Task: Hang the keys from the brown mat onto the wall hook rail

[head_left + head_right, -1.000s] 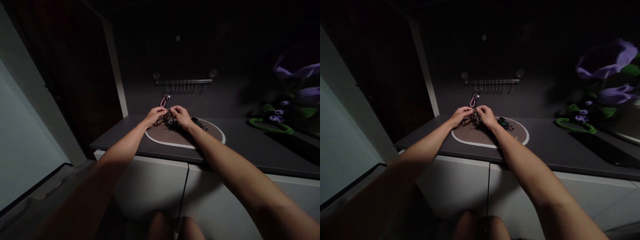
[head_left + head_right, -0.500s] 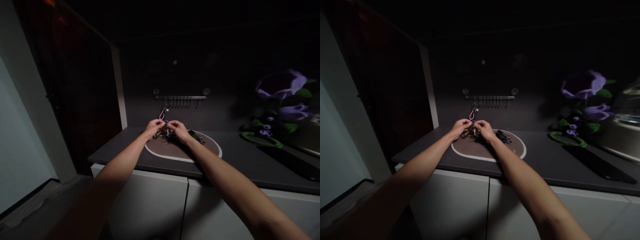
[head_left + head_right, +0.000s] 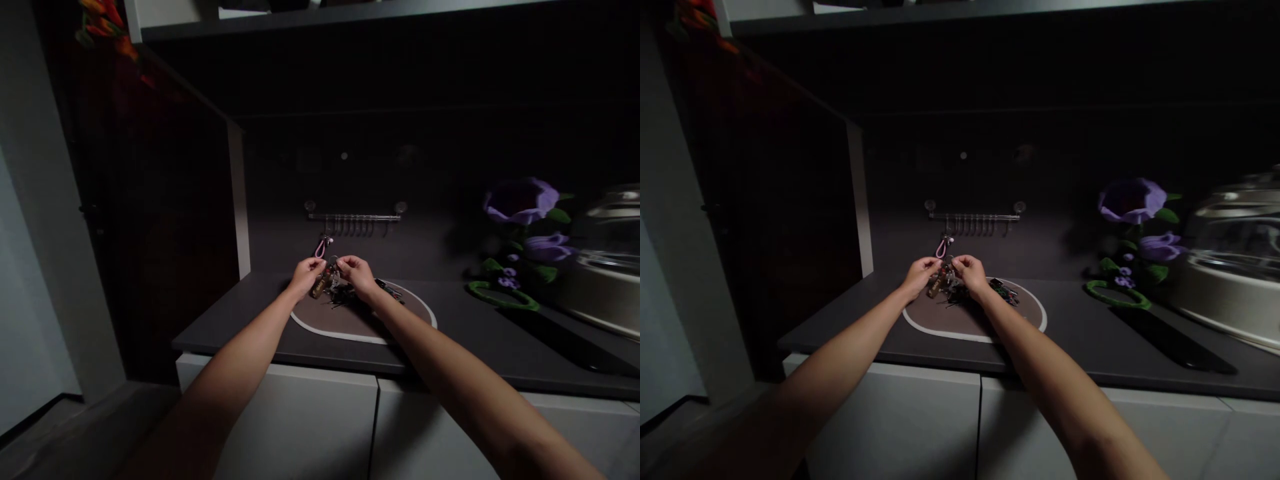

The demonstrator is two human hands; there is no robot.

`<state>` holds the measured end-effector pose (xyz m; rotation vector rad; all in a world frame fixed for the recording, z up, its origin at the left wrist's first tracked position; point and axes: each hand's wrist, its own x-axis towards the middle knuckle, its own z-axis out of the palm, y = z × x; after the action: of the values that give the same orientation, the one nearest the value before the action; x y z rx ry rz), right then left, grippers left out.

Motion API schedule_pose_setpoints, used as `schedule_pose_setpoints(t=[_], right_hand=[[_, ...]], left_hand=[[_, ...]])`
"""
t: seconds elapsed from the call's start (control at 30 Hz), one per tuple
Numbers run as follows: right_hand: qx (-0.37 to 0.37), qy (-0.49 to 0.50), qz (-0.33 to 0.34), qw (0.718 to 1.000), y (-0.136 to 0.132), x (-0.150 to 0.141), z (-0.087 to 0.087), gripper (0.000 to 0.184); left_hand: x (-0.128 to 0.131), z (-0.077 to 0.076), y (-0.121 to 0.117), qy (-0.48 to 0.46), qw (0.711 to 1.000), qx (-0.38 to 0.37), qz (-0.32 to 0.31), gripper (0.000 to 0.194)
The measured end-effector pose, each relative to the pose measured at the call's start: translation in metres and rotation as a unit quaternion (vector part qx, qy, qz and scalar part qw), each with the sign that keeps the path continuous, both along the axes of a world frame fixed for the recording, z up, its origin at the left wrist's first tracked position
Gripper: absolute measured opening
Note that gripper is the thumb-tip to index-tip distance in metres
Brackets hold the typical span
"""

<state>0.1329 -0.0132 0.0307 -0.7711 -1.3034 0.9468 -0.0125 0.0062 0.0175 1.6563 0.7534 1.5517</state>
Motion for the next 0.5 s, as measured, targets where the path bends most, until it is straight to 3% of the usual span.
schedule_pose_setpoints(t=[0.2, 0.33, 0.5], right_hand=[[-0.005, 0.043, -0.051, 0.998, 0.025, -0.005, 0.032, 0.017], [-0.010, 0.070, -0.077, 0.995, 0.047, -0.012, 0.049, 0.011], [-0.022, 0.114, -0.089, 0.989, 0.071, -0.021, 0.059, 0.015]], left_hand=[[-0.003, -0.006, 0.014, 0.006, 0.993, 0.016, 0.114, 0.032], [-0.004, -0.010, 0.020, 0.041, 0.986, 0.035, 0.156, 0.030], [-0.006, -0.010, 0.020, 0.062, 0.980, 0.043, 0.183, 0.026]])
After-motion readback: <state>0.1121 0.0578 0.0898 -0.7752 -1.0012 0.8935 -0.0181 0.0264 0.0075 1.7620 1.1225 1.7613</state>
